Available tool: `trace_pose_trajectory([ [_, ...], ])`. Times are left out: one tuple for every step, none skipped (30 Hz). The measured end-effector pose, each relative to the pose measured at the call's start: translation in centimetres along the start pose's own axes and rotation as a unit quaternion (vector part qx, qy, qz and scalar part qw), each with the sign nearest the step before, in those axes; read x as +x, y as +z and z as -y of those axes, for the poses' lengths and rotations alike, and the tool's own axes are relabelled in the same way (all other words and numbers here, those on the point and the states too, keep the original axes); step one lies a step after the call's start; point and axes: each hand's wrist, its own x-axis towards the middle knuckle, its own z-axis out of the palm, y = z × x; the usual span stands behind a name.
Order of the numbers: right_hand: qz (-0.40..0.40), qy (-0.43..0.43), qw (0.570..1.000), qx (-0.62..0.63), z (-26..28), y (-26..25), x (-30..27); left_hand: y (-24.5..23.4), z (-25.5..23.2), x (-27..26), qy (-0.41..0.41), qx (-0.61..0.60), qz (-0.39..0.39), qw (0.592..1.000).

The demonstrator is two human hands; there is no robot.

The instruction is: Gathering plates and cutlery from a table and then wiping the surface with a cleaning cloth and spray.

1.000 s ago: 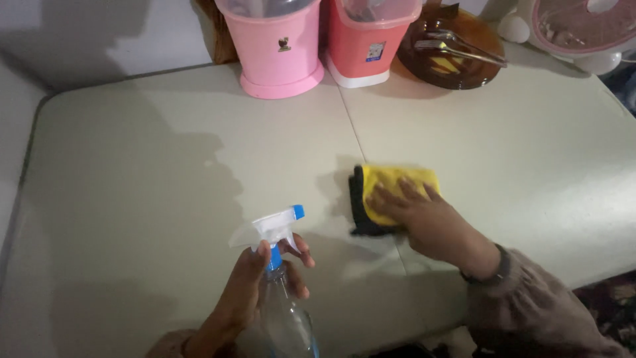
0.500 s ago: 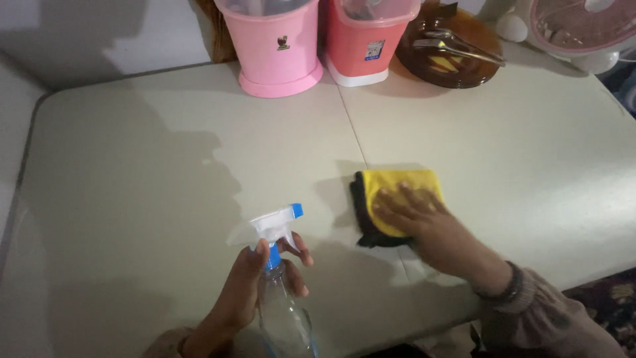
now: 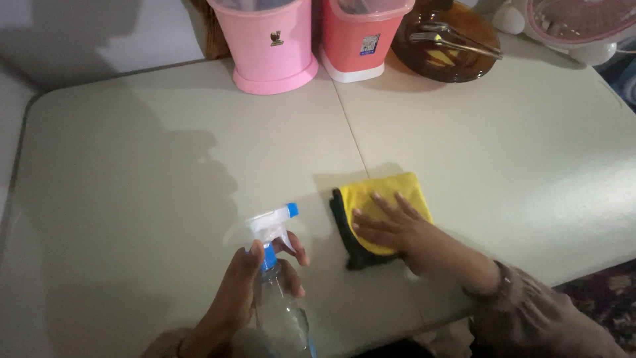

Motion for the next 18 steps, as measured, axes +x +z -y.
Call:
trace_pose_trajectory([
  [0.0,0.001,1.0,0.001,0.2,-0.4,-0.9,-0.1,0.2,0.1,-0.001,0.0,0.001,1.0],
  [0.022,0.031,0.999,0.038,0.3,-0.8,-1.8,-0.3,0.5,0.2,-0.008,0.002,-0.004,1.0],
  [0.044,0.061,0.994,0.075,0.5,-1.2,-2.8,-0.4,0.8,0.2,-0.015,0.004,-0.009,1.0],
  [0.044,0.061,0.994,0.075,-0.3,-1.1,-3.2,-0.4,0.7,0.2,-0.015,0.004,-0.009,1.0],
  [0.037,0.084,0.99,0.102,-1.1,-1.0,-3.8,-0.5,0.7,0.2,-0.016,-0.002,-0.006,1.0],
  [0.031,0.107,0.985,0.13,-1.8,-0.9,-4.3,-0.5,0.6,0.2,-0.019,-0.008,-0.003,1.0],
  [0.033,0.107,0.985,0.131,-2.5,-0.7,-4.0,-0.3,0.4,0.2,-0.02,-0.008,-0.003,1.0],
  [0.05,0.145,0.983,0.103,-3.2,-0.5,-3.7,-0.1,0.2,0.0,-0.016,-0.004,0.002,1.0],
  [0.067,0.183,0.978,0.074,-3.8,-0.3,-3.5,0.1,0.0,-0.1,-0.013,0.0,0.007,1.0],
  [0.065,0.183,0.978,0.075,-3.6,0.2,-2.9,0.1,0.0,-0.1,-0.012,0.002,0.008,1.0],
  [0.013,0.168,0.983,0.075,-3.5,0.5,-2.2,0.1,-0.1,-0.1,-0.01,0.008,0.007,1.0],
  [-0.039,0.153,0.985,0.075,-3.4,0.9,-1.7,0.2,-0.1,-0.1,-0.008,0.012,0.007,1.0],
  [-0.04,0.153,0.985,0.075,-2.9,1.4,-1.3,0.1,0.0,0.0,-0.008,0.013,0.008,1.0],
  [-0.053,0.114,0.992,-0.012,-2.3,2.0,-1.0,0.0,0.2,0.0,-0.01,0.007,0.003,1.0],
  [-0.067,0.075,0.99,-0.099,-1.7,2.7,-0.6,-0.2,0.5,0.0,-0.012,0.0,-0.001,1.0],
  [-0.064,0.076,0.99,-0.098,-0.9,2.2,-1.1,-0.1,0.5,0.1,-0.014,-0.002,-0.001,1.0],
  [-0.058,0.043,0.997,-0.029,0.0,1.8,-1.5,-0.1,0.5,0.2,-0.01,-0.006,0.0,1.0],
  [-0.052,0.009,0.998,0.039,0.8,1.3,-1.8,-0.2,0.5,0.1,-0.005,-0.009,-0.002,1.0],
])
